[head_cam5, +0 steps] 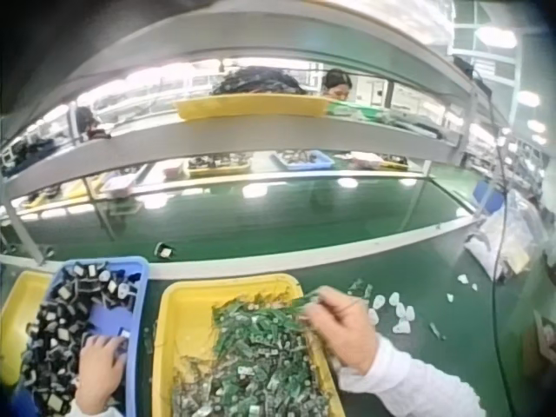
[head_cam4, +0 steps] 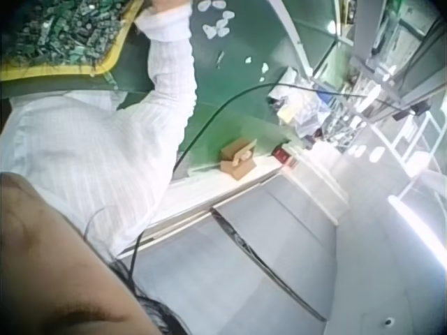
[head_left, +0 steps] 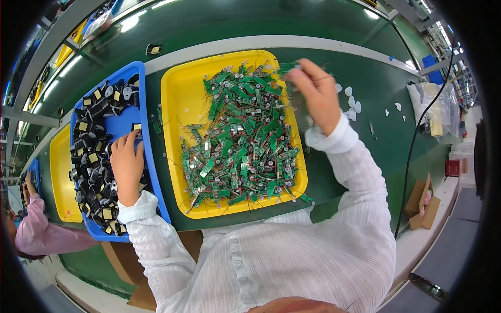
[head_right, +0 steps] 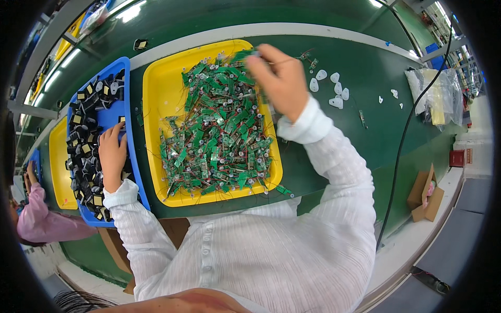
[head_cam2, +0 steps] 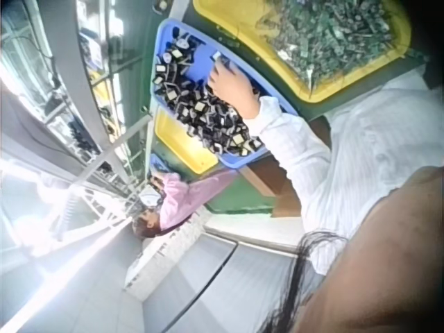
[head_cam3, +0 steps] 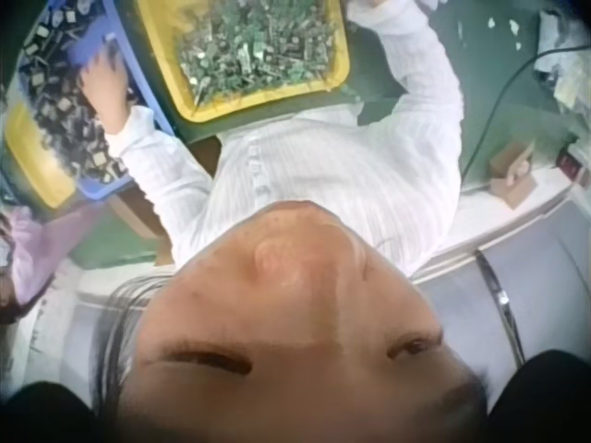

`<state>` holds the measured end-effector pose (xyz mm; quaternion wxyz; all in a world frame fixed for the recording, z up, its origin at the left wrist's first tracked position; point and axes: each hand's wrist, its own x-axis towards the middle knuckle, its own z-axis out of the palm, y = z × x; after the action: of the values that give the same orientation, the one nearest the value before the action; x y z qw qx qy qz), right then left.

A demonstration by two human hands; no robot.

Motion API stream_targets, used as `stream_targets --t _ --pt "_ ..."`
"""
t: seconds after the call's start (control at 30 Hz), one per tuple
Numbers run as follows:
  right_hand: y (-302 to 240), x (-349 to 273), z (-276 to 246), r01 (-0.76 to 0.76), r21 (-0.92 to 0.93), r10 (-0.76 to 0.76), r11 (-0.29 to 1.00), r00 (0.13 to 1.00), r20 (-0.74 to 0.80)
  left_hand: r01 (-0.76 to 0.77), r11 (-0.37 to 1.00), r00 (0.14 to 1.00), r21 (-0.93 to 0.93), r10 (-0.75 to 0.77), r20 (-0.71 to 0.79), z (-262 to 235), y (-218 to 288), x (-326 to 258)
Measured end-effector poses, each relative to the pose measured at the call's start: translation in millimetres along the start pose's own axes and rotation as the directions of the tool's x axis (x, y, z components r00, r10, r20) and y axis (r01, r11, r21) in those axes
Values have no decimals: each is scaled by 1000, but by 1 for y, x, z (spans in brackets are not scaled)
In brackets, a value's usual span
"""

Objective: The person repeatedly picks up small black plastic housings and green circuit boards from trays on a workbench. They insert the circuit boards into the housings by hand and place the assembled units into a blue tray. The process is repetitive and involves handling multiple small components.

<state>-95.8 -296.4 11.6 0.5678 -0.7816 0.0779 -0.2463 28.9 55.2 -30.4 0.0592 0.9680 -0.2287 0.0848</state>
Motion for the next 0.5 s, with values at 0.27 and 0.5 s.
stream_targets --t 0.27,0.5 --pt "-10 34 -26 240 -430 -33 870 900 435 -15 1000 1000 10 15 -8 -1 -4 -2" --pt "97 64 -143 419 -770 0 481 878 478 -23 1000 1000 14 24 -11 1 -5 -2"
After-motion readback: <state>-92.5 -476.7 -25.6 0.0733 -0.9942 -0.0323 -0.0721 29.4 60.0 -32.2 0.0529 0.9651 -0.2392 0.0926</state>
